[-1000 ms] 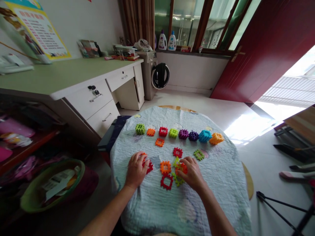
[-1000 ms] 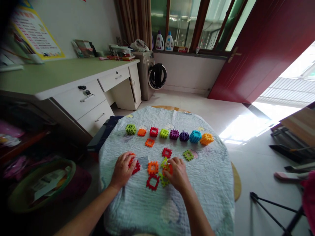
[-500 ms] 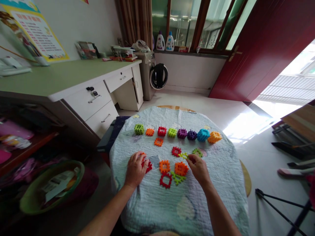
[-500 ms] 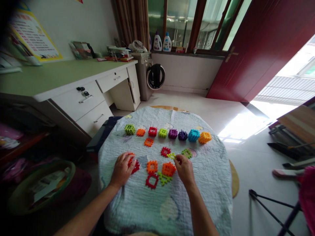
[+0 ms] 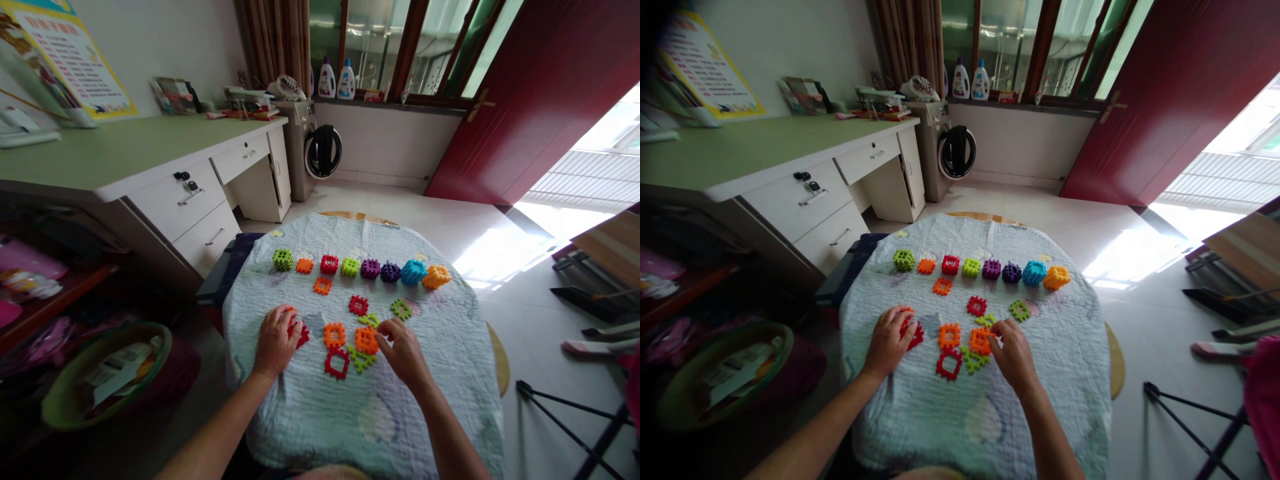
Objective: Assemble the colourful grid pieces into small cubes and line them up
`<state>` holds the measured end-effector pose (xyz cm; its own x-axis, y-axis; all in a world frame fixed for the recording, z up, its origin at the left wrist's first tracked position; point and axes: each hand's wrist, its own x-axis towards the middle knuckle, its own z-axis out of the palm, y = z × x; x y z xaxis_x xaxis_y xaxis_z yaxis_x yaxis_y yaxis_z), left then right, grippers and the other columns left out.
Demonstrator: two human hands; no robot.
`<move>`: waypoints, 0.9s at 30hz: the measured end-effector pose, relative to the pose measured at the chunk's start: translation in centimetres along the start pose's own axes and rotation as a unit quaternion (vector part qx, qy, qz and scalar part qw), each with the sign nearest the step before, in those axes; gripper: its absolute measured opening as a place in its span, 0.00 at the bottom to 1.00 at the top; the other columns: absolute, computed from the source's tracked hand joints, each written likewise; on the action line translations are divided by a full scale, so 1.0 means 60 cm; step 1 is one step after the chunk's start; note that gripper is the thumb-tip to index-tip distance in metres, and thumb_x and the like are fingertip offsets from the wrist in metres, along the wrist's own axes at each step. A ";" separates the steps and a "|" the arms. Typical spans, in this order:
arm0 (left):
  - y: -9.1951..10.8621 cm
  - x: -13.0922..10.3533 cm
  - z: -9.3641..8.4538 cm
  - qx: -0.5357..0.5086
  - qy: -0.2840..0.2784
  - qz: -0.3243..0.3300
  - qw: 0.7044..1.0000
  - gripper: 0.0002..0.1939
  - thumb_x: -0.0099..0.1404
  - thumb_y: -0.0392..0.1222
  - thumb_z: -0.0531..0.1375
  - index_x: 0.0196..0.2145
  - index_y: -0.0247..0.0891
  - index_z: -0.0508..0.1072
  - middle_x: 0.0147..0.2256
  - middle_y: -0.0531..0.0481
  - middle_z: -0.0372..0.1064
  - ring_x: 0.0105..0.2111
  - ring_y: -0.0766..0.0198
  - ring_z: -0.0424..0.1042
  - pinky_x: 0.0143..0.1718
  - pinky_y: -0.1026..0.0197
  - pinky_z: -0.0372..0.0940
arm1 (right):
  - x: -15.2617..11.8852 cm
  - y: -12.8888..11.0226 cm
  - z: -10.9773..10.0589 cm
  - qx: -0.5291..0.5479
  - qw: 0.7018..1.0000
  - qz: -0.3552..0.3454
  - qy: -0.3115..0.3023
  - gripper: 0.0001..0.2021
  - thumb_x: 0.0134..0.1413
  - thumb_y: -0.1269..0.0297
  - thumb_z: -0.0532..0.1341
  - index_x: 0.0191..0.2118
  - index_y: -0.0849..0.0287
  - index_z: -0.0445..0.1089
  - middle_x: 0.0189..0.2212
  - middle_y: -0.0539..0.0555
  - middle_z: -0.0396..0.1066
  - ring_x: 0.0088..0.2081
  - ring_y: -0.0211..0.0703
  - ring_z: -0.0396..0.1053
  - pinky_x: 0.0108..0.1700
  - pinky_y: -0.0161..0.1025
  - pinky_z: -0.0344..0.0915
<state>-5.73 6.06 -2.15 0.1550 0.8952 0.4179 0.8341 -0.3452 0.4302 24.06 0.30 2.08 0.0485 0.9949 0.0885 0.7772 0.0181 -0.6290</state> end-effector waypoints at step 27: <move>-0.002 -0.003 0.003 0.010 -0.018 0.002 1.000 0.11 0.65 0.44 0.56 0.43 0.40 0.71 0.48 0.42 0.67 0.51 0.50 0.65 0.56 0.46 0.61 | -0.064 -0.038 0.046 -0.034 0.992 0.002 -0.125 0.03 0.54 0.66 0.58 0.36 0.56 0.66 0.27 0.49 0.67 0.30 0.40 0.65 0.34 0.35 0.58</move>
<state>-5.78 5.99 -2.42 0.1772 0.9038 0.3895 0.8439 -0.3432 0.4125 20.35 -3.28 1.03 -0.0979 0.9887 -0.1136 0.8187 0.0151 -0.5741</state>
